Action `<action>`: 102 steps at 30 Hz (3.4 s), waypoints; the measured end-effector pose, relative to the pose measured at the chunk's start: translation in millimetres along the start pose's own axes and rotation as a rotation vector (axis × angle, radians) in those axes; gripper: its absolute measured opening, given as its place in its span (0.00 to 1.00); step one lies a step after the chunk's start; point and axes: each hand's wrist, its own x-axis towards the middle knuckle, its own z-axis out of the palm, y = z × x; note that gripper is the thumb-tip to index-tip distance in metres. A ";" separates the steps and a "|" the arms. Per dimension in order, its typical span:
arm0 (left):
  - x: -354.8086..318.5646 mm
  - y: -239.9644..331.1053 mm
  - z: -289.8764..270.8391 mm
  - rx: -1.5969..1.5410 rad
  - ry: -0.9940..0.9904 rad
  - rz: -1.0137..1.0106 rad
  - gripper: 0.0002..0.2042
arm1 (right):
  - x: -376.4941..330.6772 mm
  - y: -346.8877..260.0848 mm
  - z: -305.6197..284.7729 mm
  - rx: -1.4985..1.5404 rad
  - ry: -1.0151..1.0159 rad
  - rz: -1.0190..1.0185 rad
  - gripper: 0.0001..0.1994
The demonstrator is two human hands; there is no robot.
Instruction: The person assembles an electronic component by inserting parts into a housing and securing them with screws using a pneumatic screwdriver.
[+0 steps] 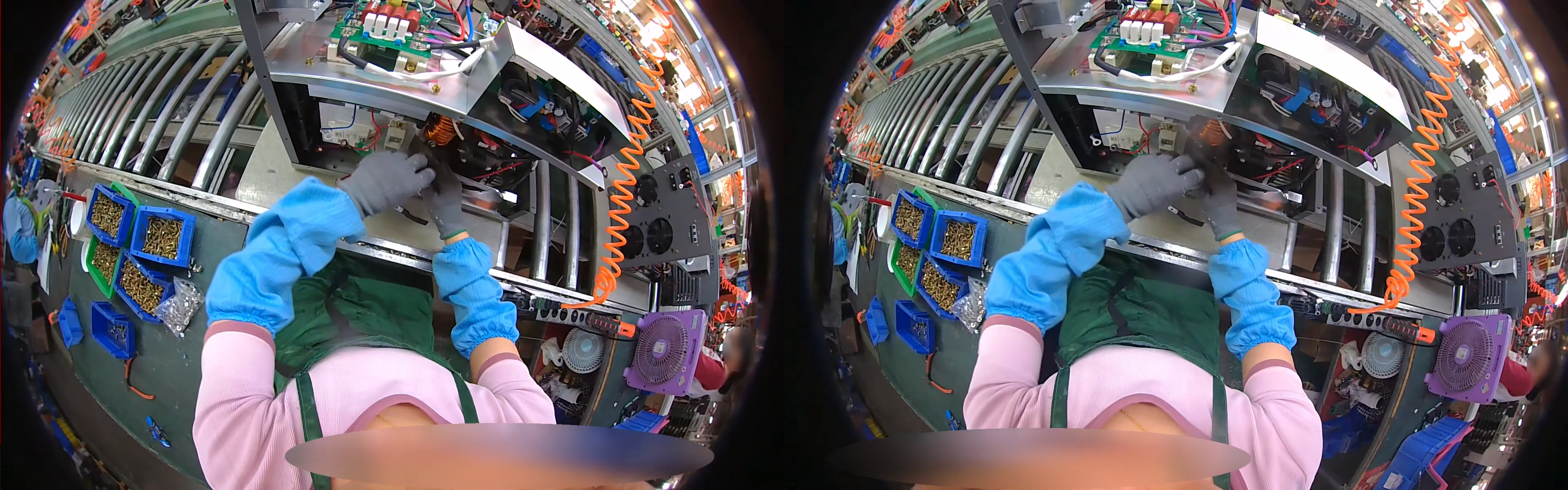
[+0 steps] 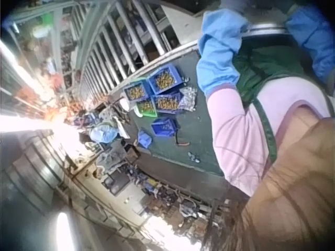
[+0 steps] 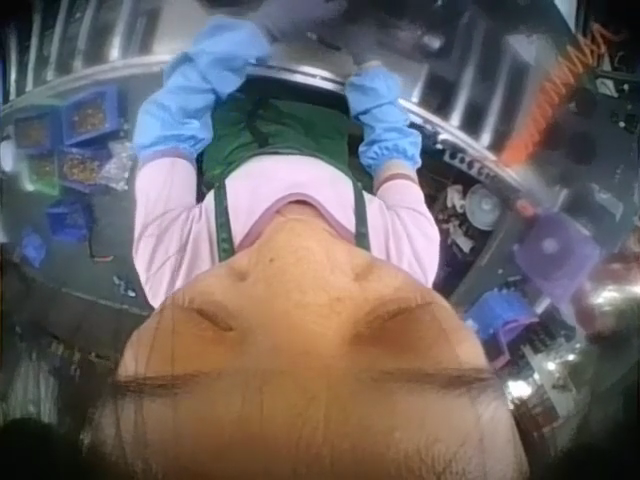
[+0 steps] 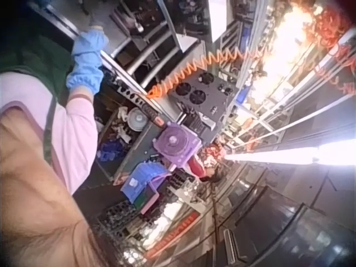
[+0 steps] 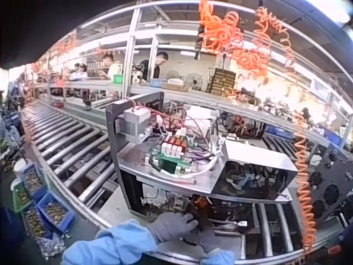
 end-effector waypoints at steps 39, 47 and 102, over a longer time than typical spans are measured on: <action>-151.1 -2.4 84.6 -0.749 0.272 -0.881 0.16 | 28.3 2.5 -0.1 -0.502 -0.196 0.084 0.15; -252.3 33.6 -17.3 -0.615 0.233 -0.896 0.12 | 14.9 -12.2 9.9 -0.124 -0.074 0.100 0.15; -114.2 61.2 -6.7 -1.795 -0.101 -0.994 0.14 | -75.3 -128.6 -24.4 0.162 -0.070 0.161 0.11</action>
